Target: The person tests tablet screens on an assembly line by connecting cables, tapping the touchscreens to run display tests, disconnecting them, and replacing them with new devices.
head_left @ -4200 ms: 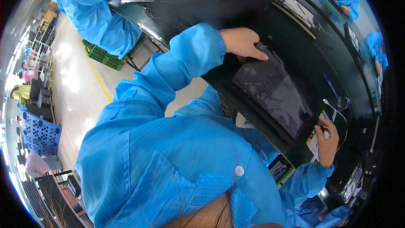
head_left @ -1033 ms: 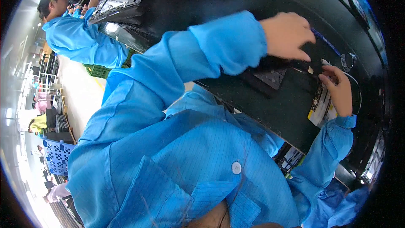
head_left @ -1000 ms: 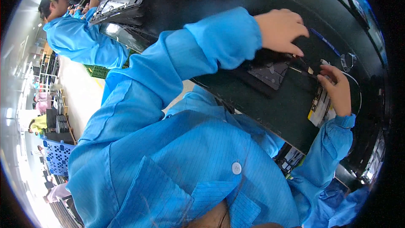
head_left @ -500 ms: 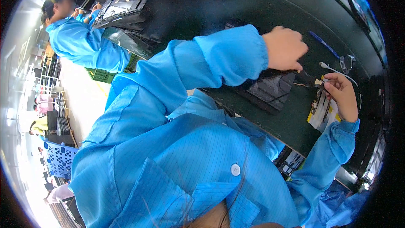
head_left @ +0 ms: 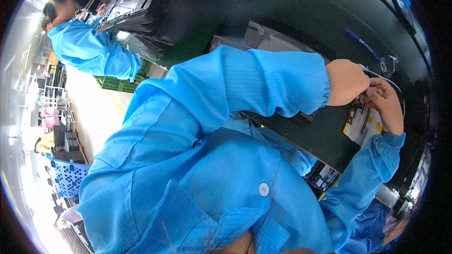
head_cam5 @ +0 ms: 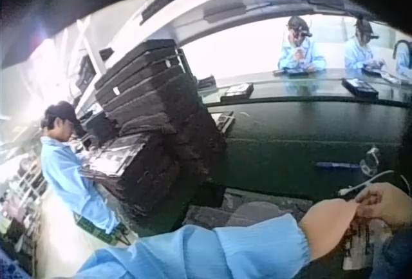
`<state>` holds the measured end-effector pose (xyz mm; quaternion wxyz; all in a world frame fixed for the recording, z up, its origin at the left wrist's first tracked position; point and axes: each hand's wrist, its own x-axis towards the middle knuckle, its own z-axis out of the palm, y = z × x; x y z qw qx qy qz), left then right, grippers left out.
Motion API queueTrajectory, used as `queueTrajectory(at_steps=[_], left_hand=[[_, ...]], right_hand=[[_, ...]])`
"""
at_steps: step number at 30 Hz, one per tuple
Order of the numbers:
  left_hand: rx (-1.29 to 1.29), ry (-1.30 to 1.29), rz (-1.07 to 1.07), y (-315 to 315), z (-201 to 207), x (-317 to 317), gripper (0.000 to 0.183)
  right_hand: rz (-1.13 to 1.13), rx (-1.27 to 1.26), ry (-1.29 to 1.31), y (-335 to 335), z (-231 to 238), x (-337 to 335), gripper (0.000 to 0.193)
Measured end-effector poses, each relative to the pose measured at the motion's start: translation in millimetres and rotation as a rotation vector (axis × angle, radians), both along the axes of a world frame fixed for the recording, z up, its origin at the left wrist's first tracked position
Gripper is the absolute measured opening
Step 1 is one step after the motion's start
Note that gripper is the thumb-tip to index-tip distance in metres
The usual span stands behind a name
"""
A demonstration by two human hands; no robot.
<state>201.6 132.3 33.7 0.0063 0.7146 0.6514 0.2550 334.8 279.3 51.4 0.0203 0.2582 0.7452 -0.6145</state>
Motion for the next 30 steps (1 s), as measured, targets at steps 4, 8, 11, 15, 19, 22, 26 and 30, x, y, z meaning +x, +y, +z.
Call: queueTrajectory(at_steps=[4, 8, 11, 15, 19, 22, 26, 30], left_hand=[[-0.005, -0.026, -0.018, -2.7, 0.3, -1.0, 0.017], [-0.077, 0.066, -0.022, -3.0, -1.6, -4.5, 0.015], [-0.086, 0.082, -0.008, -3.2, -4.5, -5.1, 0.013], [-0.058, 0.061, -0.022, -2.9, -6.9, -5.2, 0.012], [-0.082, 0.089, -0.028, -3.2, -7.3, -5.4, 0.012], [-0.075, 0.085, -0.024, -3.3, -7.1, -5.7, 0.012], [-0.088, 0.096, -0.024, -3.4, -6.6, -6.8, 0.013], [-0.081, 0.1, -0.043, -3.5, -5.5, -7.8, 0.013]], right_hand=[[0.026, 0.1, -0.026, -0.7, 0.6, -1.2, 0.029], [0.001, 0.105, -0.036, -3.2, 1.9, -1.7, 0.027], [0.009, 0.124, -0.04, -3.6, 2.1, -1.9, 0.027], [0.009, 0.12, -0.035, -3.2, 0.8, -1.8, 0.027], [0.02, 0.159, -0.043, -2.9, 0.0, -1.8, 0.028], [0.031, 0.131, -0.039, -3.0, 0.6, -2.3, 0.028], [0.015, 0.149, -0.046, -4.0, 1.8, -2.4, 0.028], [0.03, 0.158, -0.035, -4.8, 2.2, -2.0, 0.028]])
